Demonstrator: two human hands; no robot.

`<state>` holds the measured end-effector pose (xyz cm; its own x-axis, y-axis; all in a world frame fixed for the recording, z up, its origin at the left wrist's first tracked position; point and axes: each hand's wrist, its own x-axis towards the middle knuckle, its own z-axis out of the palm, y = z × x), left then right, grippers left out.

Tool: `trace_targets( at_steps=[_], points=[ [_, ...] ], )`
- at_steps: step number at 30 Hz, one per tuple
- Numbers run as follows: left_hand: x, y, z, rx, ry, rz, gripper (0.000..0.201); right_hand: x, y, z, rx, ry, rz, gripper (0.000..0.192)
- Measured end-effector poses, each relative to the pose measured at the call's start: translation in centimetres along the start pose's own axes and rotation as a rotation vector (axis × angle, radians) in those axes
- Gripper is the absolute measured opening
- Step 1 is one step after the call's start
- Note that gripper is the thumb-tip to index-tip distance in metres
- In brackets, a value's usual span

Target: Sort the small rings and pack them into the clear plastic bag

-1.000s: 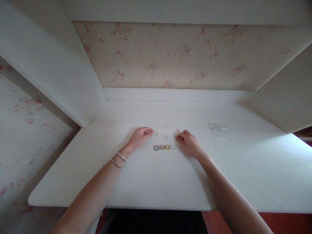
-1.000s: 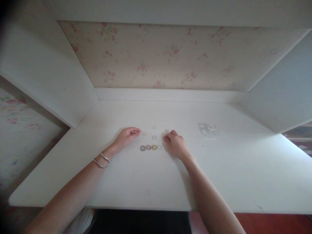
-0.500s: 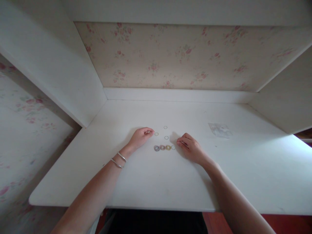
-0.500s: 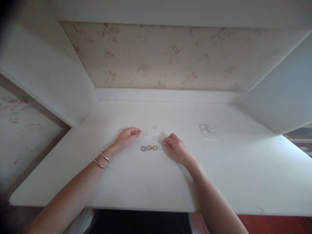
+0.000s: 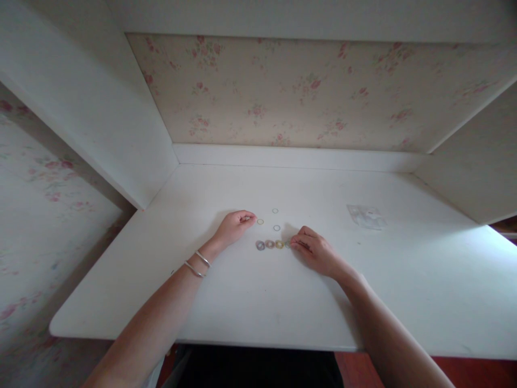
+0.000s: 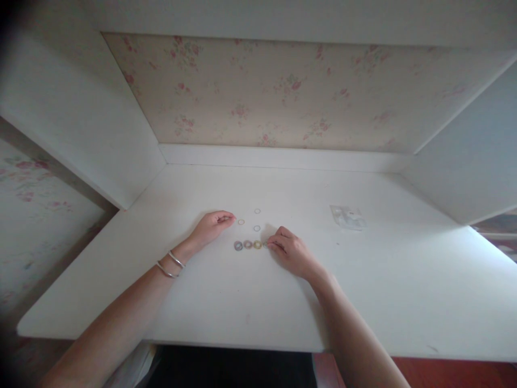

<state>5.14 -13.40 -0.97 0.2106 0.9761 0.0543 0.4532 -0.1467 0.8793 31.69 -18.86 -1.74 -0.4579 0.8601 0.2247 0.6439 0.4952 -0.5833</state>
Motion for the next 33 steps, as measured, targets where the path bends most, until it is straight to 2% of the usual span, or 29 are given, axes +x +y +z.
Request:
trace_targets(
  at_steps=[9, 11, 16, 18, 23, 27, 30, 33],
  points=[
    [0.1, -0.1, 0.1, -0.014, -0.005, -0.001, 0.035, 0.0, -0.3, 0.2, -0.043, -0.024, -0.002, 0.019],
    [0.1, -0.1, 0.1, -0.022, -0.009, 0.002, 0.035, 0.0, -0.3, 0.4, 0.000, 0.016, 0.000, 0.019],
    [0.1, -0.3, 0.0, -0.023, -0.031, 0.000, 0.035, 1.1, -0.2, 0.5, 0.043, 0.224, 0.086, 0.020],
    [0.1, -0.4, 0.0, -0.022, -0.040, -0.002, 0.036, 2.2, -0.1, 0.4, -0.007, 0.234, 0.100, 0.020],
    [0.1, -0.7, 0.2, -0.025, -0.054, 0.009, 0.032, 6.3, 0.6, 0.3, -0.201, 0.153, 0.082, 0.021],
    [0.1, -0.8, 0.2, -0.010, -0.065, 0.040, 0.032, 9.3, 1.8, 0.2, -0.325, 0.036, 0.054, 0.023],
    [0.1, -0.7, 0.2, -0.004, -0.071, 0.056, 0.031, 10.4, 2.9, 0.0, -0.337, -0.067, 0.040, 0.018],
    [0.0, -0.5, 0.1, 0.000, -0.078, 0.063, 0.029, 10.4, 3.4, -0.2, -0.307, -0.116, 0.046, 0.018]
  ],
)
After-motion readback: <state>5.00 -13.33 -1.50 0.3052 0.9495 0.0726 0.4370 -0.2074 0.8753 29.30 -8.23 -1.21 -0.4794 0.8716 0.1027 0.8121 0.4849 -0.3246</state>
